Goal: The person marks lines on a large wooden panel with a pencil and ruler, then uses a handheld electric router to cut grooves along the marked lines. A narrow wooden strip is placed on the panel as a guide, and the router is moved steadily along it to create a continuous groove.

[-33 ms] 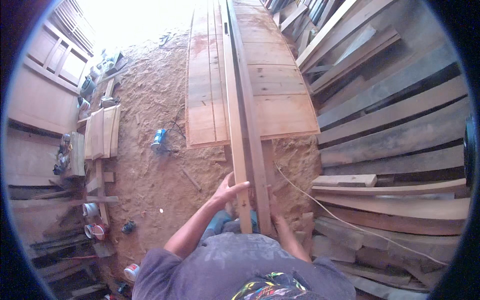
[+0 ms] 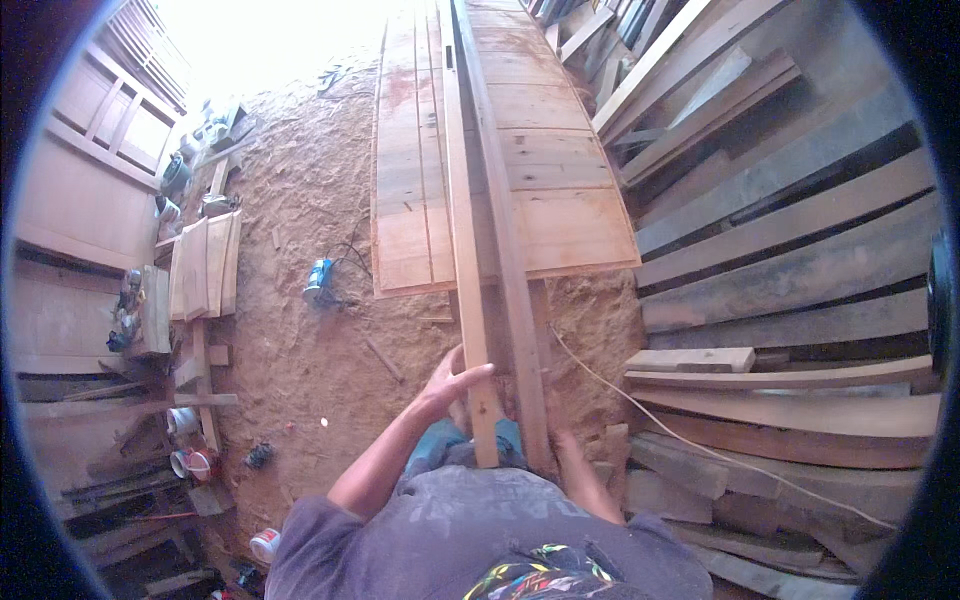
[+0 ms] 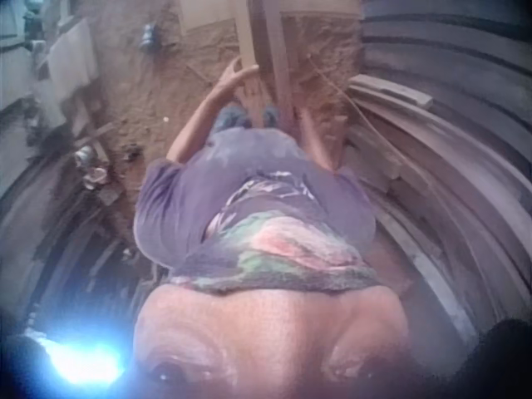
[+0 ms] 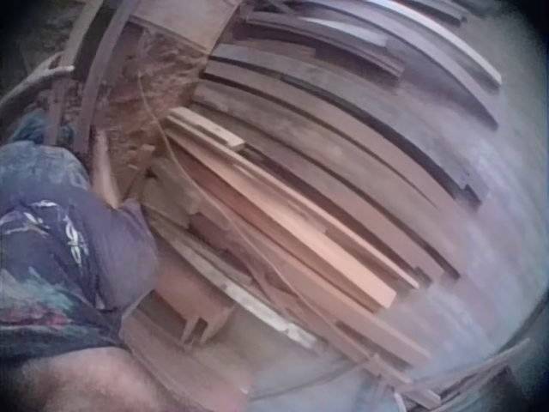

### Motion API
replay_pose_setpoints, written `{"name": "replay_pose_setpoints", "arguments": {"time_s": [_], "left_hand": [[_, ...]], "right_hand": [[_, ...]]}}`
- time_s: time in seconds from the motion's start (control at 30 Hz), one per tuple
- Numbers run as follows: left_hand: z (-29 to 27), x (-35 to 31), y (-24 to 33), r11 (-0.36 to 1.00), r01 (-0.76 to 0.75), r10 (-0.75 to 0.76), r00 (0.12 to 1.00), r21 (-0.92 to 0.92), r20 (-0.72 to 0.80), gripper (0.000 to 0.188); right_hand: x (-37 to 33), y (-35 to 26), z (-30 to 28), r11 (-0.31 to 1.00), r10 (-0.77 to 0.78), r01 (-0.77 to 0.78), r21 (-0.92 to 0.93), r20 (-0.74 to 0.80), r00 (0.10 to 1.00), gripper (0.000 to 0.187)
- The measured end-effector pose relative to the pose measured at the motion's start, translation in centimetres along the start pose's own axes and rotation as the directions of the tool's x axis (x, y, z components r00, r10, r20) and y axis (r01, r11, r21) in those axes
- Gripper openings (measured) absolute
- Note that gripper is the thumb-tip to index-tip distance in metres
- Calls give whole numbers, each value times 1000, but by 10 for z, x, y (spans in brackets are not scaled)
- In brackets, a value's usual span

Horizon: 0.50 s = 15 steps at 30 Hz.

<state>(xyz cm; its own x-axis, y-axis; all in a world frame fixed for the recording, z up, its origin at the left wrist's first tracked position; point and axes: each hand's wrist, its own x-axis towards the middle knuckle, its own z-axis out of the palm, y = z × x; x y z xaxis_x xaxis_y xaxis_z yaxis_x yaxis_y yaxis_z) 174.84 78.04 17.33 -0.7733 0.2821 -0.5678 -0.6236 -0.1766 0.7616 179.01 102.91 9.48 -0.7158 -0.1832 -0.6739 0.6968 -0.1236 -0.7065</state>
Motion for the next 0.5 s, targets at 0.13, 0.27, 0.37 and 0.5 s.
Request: {"name": "replay_pose_setpoints", "arguments": {"time_s": [0.13, 0.27, 0.37, 0.5], "left_hand": [[-21, -1, -28, 998, 35, -31, 995, 44, -94, 106], [-9, 4, -26, 998, 8, -1, 993, 62, -120, 110], [-5, 6, -31, 999, -12, 19, 990, 50, -140, 109], [-7, 7, -29, 999, 14, -11, 998, 36, -66, 108]], "right_hand": [[-5, -7, -37, 987, 48, -63, 149, 99, 994, 66], [13, 32, -24, 952, -282, 249, -178, -189, 941, 62], [1, 13, 15, 836, -398, 248, -490, -228, 889, 67], [-1, 9, 25, 841, -407, 270, -468, -220, 887, 74]]}}
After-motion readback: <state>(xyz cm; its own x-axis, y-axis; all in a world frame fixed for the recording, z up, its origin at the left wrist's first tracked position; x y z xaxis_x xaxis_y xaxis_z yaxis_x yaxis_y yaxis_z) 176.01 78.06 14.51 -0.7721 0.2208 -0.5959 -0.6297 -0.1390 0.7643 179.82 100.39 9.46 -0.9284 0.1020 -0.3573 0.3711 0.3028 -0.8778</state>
